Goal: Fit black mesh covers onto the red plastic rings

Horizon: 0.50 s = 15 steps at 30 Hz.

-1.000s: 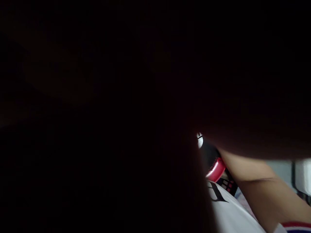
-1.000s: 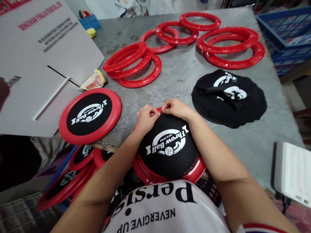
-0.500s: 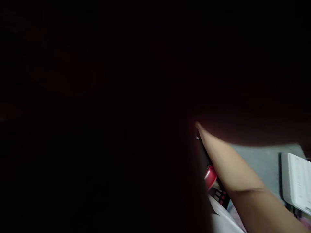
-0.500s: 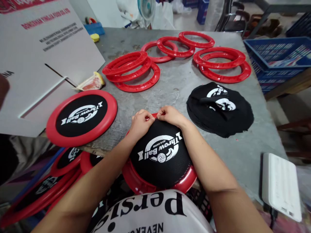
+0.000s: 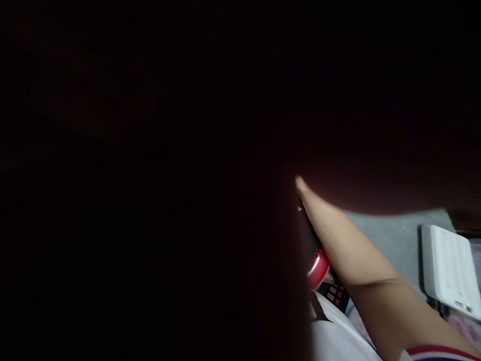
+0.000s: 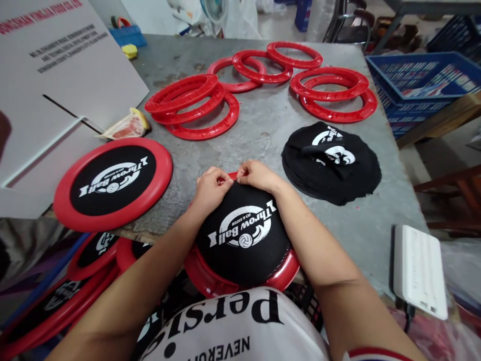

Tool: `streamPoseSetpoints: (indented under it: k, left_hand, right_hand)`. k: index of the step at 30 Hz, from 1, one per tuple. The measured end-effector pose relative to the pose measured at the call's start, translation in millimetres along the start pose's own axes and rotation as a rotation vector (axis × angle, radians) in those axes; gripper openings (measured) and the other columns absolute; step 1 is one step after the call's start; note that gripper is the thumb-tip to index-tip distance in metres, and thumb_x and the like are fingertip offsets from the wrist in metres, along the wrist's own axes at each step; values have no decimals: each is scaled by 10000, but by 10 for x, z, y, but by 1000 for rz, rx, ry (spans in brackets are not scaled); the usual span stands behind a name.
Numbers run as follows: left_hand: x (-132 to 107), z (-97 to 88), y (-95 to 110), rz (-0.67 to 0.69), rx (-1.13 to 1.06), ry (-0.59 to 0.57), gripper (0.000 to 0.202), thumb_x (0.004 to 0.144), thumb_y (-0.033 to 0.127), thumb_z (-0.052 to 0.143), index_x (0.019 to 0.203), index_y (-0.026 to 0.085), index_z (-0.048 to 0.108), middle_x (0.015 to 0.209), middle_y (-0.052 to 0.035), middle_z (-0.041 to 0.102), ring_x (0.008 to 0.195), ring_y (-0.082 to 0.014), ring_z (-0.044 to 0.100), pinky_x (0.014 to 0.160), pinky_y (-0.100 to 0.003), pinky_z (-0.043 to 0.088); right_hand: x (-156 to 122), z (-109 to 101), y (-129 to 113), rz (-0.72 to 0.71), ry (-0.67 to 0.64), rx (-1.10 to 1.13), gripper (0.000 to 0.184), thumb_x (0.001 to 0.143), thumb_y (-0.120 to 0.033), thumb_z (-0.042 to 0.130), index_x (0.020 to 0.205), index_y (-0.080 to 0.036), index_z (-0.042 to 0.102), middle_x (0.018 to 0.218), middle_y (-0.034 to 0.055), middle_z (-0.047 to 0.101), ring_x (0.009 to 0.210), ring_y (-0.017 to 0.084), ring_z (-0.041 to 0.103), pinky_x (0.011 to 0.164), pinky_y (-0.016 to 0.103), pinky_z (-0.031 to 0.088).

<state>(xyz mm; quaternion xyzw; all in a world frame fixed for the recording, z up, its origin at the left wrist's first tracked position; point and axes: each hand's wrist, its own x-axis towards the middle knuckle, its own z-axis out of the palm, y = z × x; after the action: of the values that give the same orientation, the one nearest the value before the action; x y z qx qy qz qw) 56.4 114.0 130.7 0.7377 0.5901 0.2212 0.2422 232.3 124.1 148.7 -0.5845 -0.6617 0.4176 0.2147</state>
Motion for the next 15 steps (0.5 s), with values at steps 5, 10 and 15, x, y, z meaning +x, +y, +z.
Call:
streamPoseSetpoints:
  k: [5,10,15]
  left_hand:
    - [3,-7,-2,1,-13,10,97,860,209,643,767,219,621,951,-23,634,954,-207,582,962,-402,406]
    - [8,-39,-12,3,-39,12,105,851,211,633,750,224,609,930,-24,625,917,-202,578,891,-382,436]
    - [-9,-55,-19,5,-40,14,106,856,208,632,755,224,607,933,-18,627,917,-198,583,937,-393,422]
  right_hand:
    - [2,-2,10,-17,-1,-4,54,733,-182,674,770,-149,694,695,13,668,667,141,561,653,282,421]
    - [7,-4,-2,-21,-4,7,71,719,-214,673,770,-165,688,690,4,661,669,142,559,641,275,417]
    - [18,-6,6,-29,-15,31,28,702,-186,658,720,-171,674,708,3,668,676,142,559,650,278,410]
